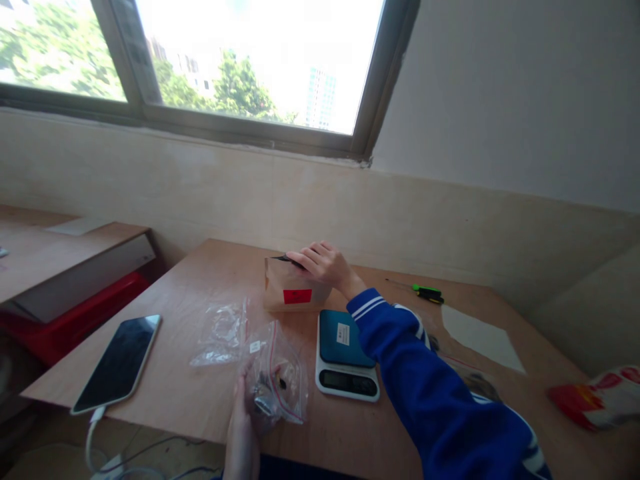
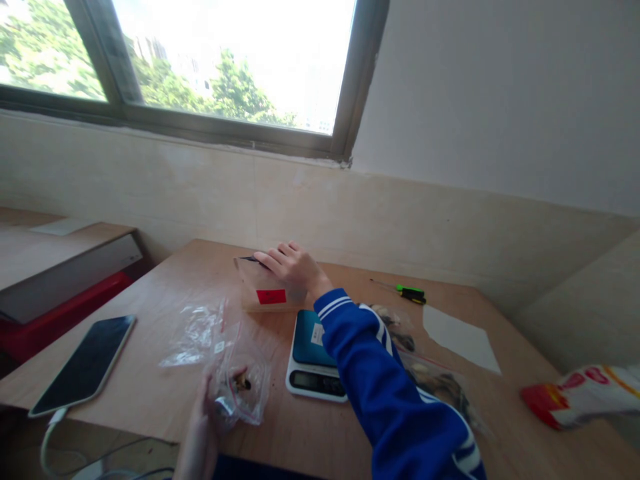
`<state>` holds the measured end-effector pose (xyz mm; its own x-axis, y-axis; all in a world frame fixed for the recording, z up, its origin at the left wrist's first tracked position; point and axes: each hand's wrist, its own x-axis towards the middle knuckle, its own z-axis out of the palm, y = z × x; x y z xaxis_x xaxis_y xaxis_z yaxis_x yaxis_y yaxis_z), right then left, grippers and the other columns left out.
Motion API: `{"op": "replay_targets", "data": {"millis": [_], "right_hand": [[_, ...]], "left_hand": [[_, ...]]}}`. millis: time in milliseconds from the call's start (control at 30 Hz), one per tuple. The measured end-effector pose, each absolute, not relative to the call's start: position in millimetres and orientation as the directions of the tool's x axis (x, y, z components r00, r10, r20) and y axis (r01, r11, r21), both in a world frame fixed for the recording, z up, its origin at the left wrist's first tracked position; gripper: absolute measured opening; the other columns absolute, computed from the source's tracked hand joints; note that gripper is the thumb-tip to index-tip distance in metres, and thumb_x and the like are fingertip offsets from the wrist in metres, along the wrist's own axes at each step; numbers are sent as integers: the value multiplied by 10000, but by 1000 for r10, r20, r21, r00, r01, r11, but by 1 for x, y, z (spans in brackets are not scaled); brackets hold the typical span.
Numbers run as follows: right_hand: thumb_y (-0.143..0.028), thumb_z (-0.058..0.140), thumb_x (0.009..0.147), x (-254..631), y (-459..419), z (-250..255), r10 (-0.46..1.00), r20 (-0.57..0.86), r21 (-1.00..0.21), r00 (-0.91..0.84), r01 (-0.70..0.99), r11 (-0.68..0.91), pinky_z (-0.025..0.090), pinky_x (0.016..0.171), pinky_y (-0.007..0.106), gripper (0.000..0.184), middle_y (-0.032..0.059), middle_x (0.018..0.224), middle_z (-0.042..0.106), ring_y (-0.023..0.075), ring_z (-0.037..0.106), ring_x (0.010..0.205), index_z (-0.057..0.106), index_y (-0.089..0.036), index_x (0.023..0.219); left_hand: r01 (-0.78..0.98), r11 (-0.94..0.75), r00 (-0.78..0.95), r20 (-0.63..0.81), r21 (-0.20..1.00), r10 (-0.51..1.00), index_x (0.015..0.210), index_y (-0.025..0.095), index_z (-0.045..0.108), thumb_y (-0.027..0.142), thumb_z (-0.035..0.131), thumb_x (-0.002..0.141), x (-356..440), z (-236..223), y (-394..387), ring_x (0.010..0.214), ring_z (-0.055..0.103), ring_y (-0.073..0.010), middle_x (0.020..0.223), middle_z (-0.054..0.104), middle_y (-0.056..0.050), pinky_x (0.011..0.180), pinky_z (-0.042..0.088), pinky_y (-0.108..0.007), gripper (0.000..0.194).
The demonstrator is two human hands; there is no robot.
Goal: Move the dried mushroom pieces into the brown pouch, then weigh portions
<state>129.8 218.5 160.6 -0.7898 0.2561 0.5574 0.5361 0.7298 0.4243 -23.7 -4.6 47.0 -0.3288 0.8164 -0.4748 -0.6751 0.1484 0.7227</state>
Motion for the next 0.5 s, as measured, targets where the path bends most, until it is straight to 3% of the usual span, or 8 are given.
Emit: {"op": "replay_targets", "data": {"millis": [233,400,500], "right_hand": [[-394,312,1012,128,216,164,318,582,375,-748,594,712,311,670,355,426,66,775,671,191,529,746,674,-202,897],[-375,308,1018,126,214,169,317,577,366,-753,585,724,294,641,344,414,60,768,671,182,525,735,683,-212,954],[-383,297,1021,121,211,175,361,563,354,-743,612,707,291,625,331,458,64,751,672,177,532,738,696,-203,888]], "left_hand": [[-686,171,-303,-491,708,817,1356,260,510,502,667,756,-25,48,-6,880,691,-251,1030,730,-81,636,540,-304,665],[-685,191,-282,-498,703,820,1387,266,480,507,601,810,-26,43,-5,878,698,-249,1046,731,-80,628,539,-302,637],[-698,197,-281,-516,688,809,1404,253,457,476,583,830,-27,38,-3,859,707,-246,1010,739,-82,637,544,-306,628]]}}
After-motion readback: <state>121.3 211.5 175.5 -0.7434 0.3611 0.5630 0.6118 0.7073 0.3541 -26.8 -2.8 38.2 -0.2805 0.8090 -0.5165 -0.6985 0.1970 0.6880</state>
